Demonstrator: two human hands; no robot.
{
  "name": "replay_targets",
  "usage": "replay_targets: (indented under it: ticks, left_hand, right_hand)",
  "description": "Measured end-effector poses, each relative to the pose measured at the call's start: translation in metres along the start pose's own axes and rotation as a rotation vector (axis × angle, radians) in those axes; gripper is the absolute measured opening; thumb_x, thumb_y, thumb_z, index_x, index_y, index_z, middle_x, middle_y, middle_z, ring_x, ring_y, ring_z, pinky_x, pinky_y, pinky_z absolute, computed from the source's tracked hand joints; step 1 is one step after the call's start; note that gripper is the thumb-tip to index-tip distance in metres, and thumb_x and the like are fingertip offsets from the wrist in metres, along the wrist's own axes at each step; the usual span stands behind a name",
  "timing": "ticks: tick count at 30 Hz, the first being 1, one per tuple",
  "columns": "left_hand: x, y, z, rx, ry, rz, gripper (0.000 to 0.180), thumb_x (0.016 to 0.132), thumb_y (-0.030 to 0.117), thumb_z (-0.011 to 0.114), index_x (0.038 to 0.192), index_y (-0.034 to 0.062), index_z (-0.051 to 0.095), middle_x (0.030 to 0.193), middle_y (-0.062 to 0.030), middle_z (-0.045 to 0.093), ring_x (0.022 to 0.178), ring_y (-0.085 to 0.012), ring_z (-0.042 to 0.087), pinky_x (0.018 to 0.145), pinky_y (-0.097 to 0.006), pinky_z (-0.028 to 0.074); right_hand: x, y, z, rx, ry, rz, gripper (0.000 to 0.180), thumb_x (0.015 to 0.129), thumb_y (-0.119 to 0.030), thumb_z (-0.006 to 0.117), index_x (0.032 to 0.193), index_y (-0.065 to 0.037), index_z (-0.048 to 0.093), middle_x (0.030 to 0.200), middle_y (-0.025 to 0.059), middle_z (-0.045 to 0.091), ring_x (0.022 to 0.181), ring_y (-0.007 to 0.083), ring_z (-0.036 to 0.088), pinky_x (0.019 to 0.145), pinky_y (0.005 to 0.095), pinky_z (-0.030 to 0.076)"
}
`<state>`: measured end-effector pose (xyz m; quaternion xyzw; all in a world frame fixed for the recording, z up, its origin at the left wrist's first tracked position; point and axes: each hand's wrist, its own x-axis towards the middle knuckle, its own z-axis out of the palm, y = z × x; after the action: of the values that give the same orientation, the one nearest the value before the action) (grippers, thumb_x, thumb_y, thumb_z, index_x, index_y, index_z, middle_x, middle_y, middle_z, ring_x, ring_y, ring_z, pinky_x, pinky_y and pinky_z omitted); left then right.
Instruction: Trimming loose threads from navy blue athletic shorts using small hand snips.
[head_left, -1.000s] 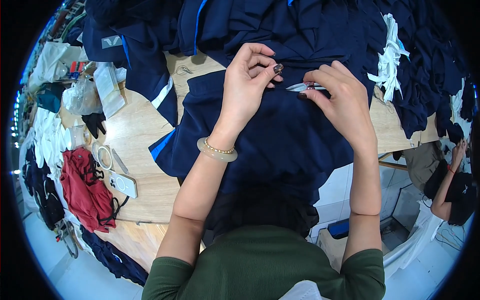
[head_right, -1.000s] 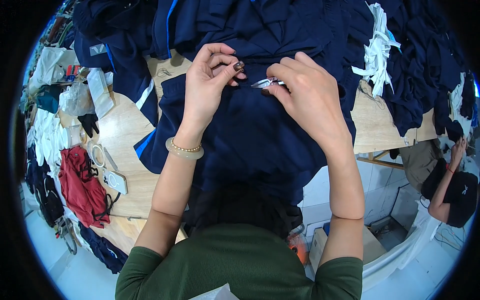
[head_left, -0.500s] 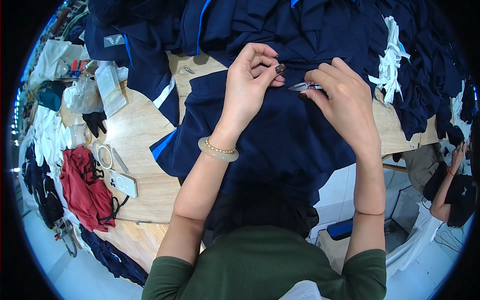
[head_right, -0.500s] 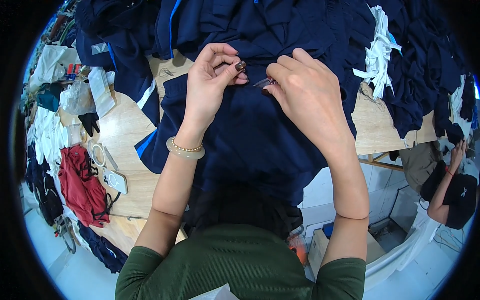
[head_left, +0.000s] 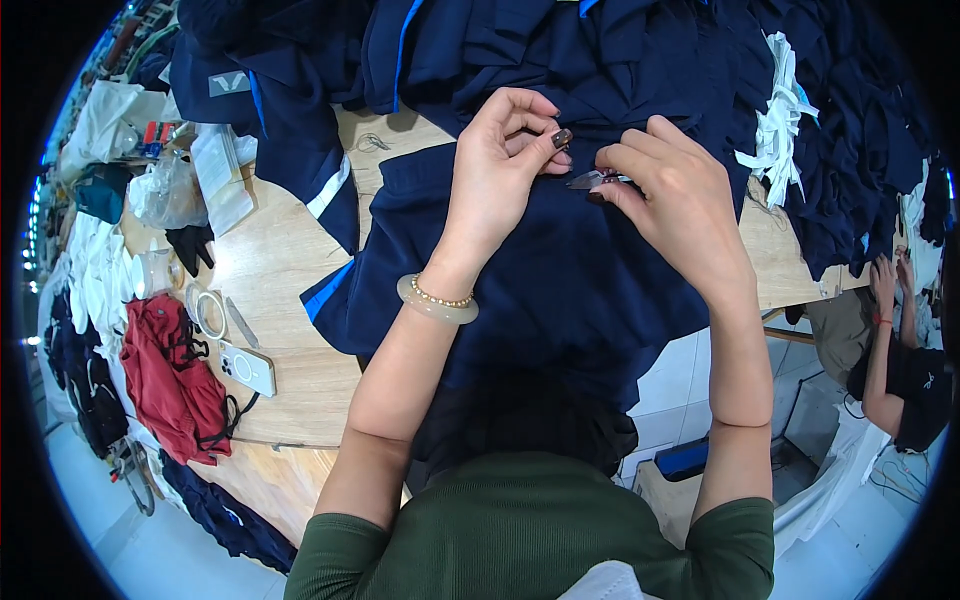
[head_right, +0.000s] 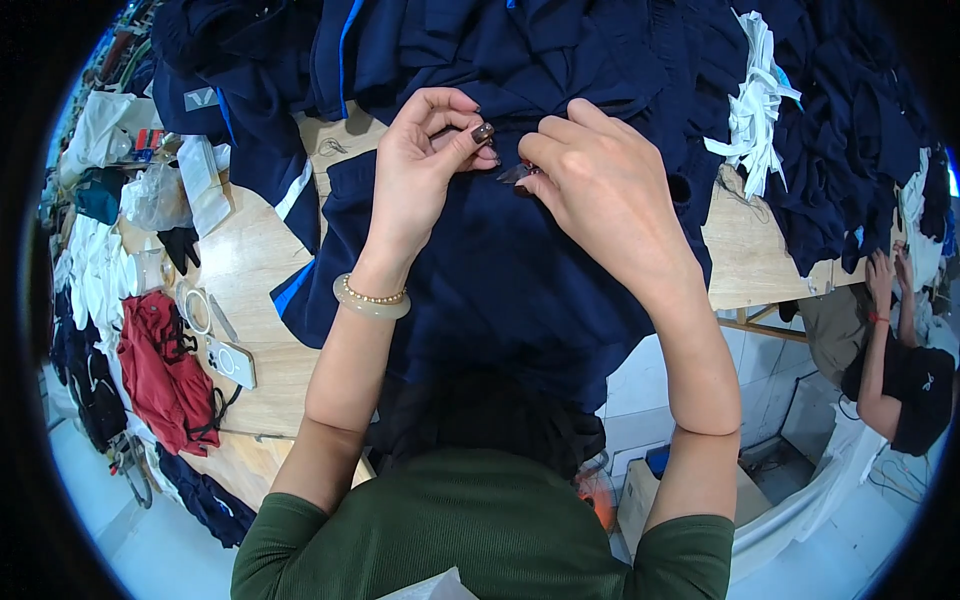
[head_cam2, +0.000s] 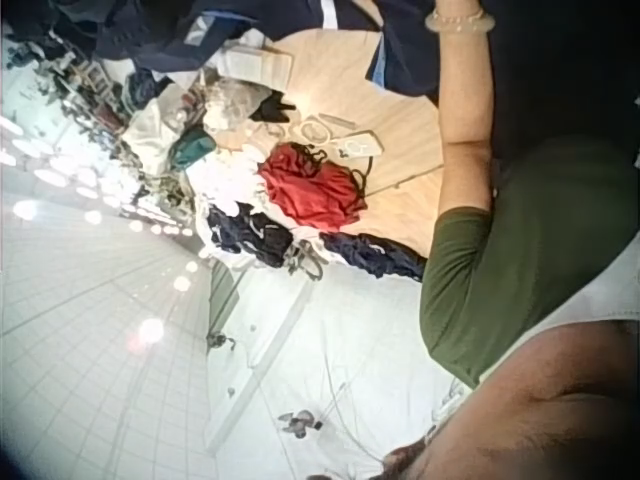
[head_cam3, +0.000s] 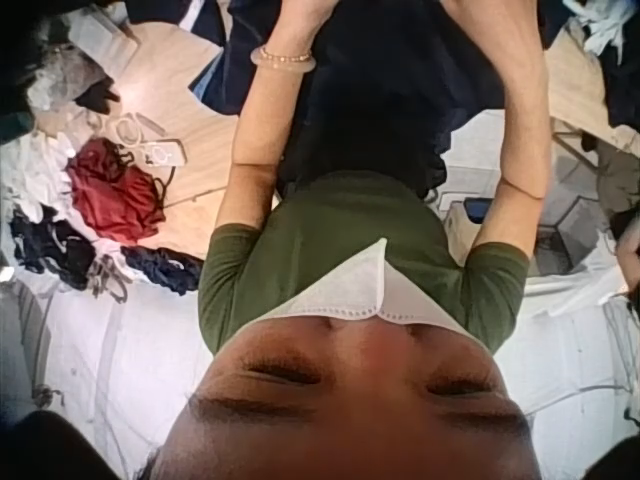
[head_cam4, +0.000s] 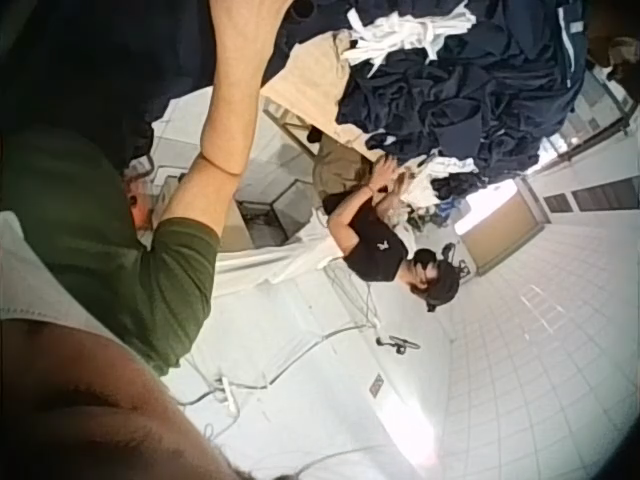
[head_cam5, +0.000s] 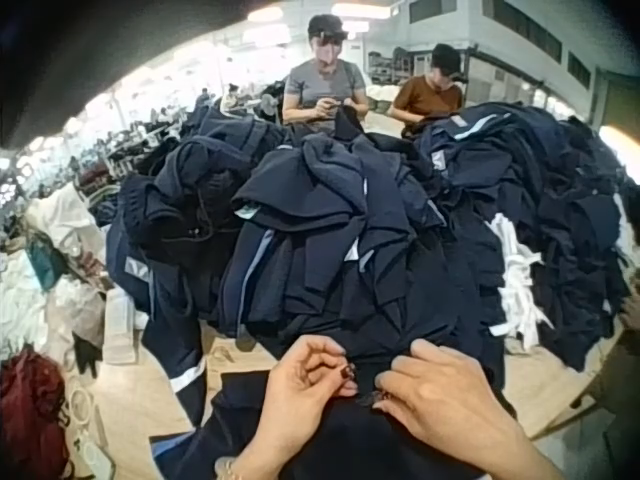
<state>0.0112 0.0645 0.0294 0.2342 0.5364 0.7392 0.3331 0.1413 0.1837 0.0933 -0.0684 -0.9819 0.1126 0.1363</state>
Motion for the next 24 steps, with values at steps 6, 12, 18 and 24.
replay_targets:
  ticks: [6, 12, 18, 24]
  left_hand:
    - [0.000, 0.000, -0.002, -0.028, -0.003, -0.017, 0.018, 0.090, -0.006, 0.059, 0.107, -0.0022, 0.053, 0.092, -0.0072, 0.061, 0.075, -0.0106, 0.065, 0.069, -0.023, 0.057]
    - [-0.001, 0.000, -0.001, -0.037, -0.006, -0.019, 0.018, 0.090, -0.006, 0.060, 0.106, -0.0021, 0.053, 0.092, -0.0070, 0.061, 0.075, -0.0104, 0.064, 0.069, -0.023, 0.057]
    - [0.000, 0.001, -0.003, -0.051, 0.002, -0.010, 0.018, 0.090, -0.006, 0.059, 0.107, -0.0013, 0.054, 0.092, -0.0071, 0.061, 0.075, -0.0102, 0.064, 0.068, -0.023, 0.056]
    - [0.005, 0.005, -0.013, 0.583, 0.059, 0.311, 0.019, 0.086, -0.002, 0.063, 0.104, 0.0022, 0.057, 0.089, -0.0083, 0.061, 0.081, -0.0174, 0.062, 0.071, -0.030, 0.050]
  right_hand:
    - [-0.002, 0.006, -0.005, 0.003, 0.022, 0.008, 0.017, 0.070, -0.013, 0.076, 0.081, -0.004, 0.067, 0.077, 0.0038, 0.059, 0.079, 0.0225, 0.056, 0.070, 0.0335, 0.048]
    - [-0.001, 0.006, -0.003, -0.005, 0.028, 0.014, 0.017, 0.071, -0.012, 0.076, 0.082, -0.005, 0.066, 0.077, 0.0034, 0.059, 0.080, 0.0222, 0.056, 0.070, 0.0341, 0.048]
    - [-0.001, 0.007, 0.000, 0.018, 0.039, -0.002, 0.017, 0.072, -0.012, 0.075, 0.083, -0.005, 0.065, 0.078, 0.0039, 0.059, 0.078, 0.0231, 0.056, 0.069, 0.0345, 0.048]
    - [-0.026, 0.018, 0.005, 0.689, 0.230, 0.380, 0.018, 0.088, -0.016, 0.068, 0.099, -0.002, 0.065, 0.087, 0.0016, 0.065, 0.074, 0.0088, 0.059, 0.066, 0.0227, 0.045]
